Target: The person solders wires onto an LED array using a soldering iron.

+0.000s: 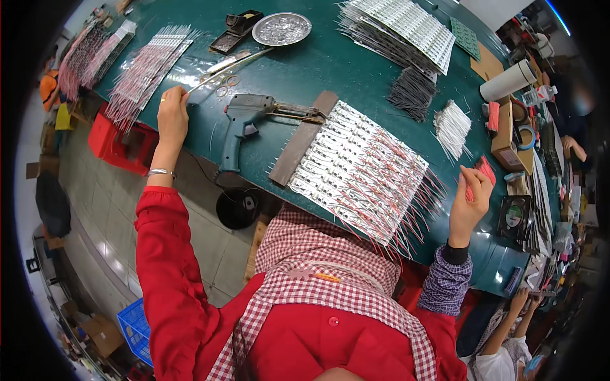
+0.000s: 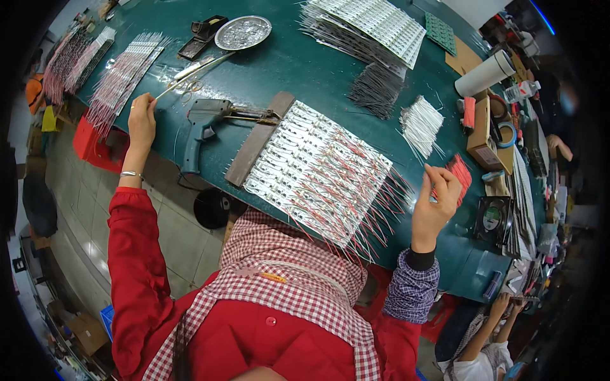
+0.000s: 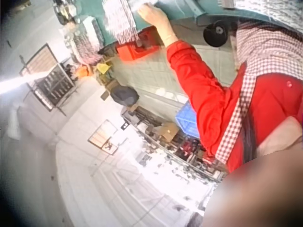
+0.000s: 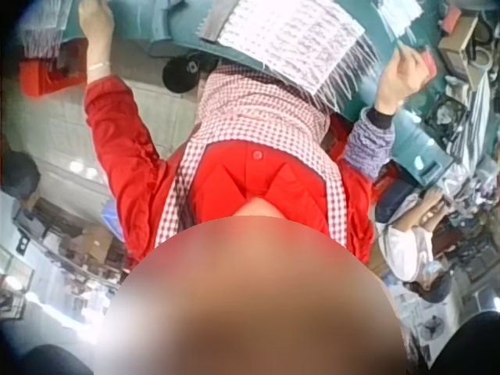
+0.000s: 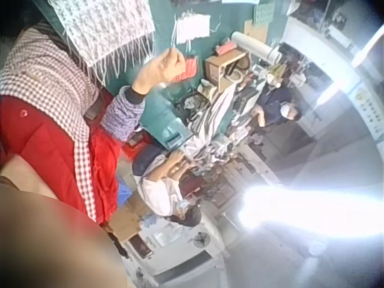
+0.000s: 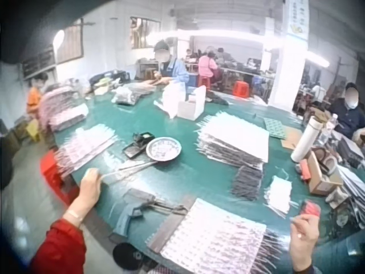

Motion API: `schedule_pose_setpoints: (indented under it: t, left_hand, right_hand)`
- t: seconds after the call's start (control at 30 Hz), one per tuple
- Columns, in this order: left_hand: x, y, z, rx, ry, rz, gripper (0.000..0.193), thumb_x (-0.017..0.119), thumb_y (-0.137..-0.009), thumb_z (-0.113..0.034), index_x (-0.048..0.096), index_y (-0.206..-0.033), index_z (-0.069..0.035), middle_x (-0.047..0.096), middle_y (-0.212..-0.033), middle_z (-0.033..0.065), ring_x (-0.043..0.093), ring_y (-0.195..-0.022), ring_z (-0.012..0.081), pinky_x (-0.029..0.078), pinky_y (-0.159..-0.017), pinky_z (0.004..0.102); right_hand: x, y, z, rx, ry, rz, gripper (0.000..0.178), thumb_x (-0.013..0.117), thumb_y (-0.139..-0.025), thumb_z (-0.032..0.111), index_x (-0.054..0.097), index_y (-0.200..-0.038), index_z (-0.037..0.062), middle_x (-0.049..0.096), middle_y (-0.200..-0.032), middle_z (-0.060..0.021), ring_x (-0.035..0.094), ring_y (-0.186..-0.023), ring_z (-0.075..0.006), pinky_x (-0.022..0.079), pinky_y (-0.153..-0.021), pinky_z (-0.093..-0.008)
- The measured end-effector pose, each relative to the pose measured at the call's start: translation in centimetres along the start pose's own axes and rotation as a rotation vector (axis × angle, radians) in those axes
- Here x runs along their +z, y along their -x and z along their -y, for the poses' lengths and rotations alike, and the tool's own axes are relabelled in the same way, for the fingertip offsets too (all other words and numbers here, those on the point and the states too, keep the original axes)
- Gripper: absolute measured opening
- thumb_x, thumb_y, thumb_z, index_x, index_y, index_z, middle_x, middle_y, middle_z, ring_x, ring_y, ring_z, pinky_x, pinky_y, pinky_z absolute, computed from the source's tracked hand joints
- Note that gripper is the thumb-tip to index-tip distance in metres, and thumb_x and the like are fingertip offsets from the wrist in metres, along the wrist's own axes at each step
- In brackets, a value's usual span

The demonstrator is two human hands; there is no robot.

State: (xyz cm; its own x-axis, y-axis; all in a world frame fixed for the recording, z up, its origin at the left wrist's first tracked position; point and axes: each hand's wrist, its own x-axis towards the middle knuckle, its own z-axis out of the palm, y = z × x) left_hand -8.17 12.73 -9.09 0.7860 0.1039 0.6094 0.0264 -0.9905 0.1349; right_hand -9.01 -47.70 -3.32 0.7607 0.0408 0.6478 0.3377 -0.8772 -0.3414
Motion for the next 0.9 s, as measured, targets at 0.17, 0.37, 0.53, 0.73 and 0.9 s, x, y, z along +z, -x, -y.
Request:
schedule_pose_setpoints:
  t: [0.17,0.37,0.53,0.73,0.9]
  left_hand:
    - [-0.5,0.3,0.1,0.049,0.102,-0.122,0.011,0.062,-0.095,-0.007,0.058,-0.1,0.003,0.064,-0.097,0.0165,0.061,-0.097,0.0368,0.049,-0.082,0.0441]
    - [-3.4,2.1,-1.5,-0.127,0.003,0.022,0.009,0.058,-0.099,-0.009,0.059,-0.1,0.0,0.066,-0.096,0.0155,0.063,-0.089,0.0365,0.05,-0.075,0.0438]
    - [-9.5,6.8,-7.1,-0.388,0.394,0.009,0.011,0.054,-0.102,-0.01,0.061,-0.105,-0.002,0.061,-0.08,0.0065,0.057,-0.07,0.0171,0.046,-0.065,0.0301]
    - [-17.9,17.1,-16.8,-0.818,0.721,0.45,0.017,0.061,-0.099,-0.012,0.071,-0.103,0.002,0.054,-0.078,-0.0031,0.044,-0.072,0.0043,0.035,-0.061,0.0213]
    - [-20.7,23.5,-19.7,-0.989,0.825,0.429,0.018,0.061,-0.099,-0.012,0.072,-0.103,0.002,0.055,-0.073,-0.0027,0.046,-0.067,0.0057,0.036,-0.059,0.023]
  right_hand:
    - [1.5,-1.3,4.0,-0.058,-0.203,0.09,0.02,0.069,-0.084,-0.007,0.074,-0.101,0.0032,0.064,-0.099,-0.0095,0.061,-0.093,-0.0244,0.049,-0.083,-0.033]
    - [2.8,-1.4,8.8,-0.132,-0.362,0.251,0.021,0.071,-0.081,-0.008,0.072,-0.099,0.0019,0.064,-0.1,-0.0105,0.061,-0.091,-0.0255,0.05,-0.08,-0.0339]
    - [4.2,-1.4,11.7,-0.246,-0.474,0.408,0.02,0.071,-0.08,-0.007,0.07,-0.098,0.0018,0.063,-0.097,-0.0117,0.061,-0.089,-0.0281,0.05,-0.073,-0.0366]
    - [4.7,-1.2,14.0,-0.333,-0.57,0.606,0.017,0.072,-0.079,-0.003,0.07,-0.095,0.0013,0.062,-0.092,-0.0121,0.062,-0.085,-0.0301,0.051,-0.071,-0.038]
    - [7.6,0.0,16.8,-0.46,-0.634,0.739,0.005,0.068,-0.084,0.004,0.065,-0.087,0.0013,0.057,-0.086,-0.012,0.059,-0.084,-0.0313,0.05,-0.07,-0.0406]
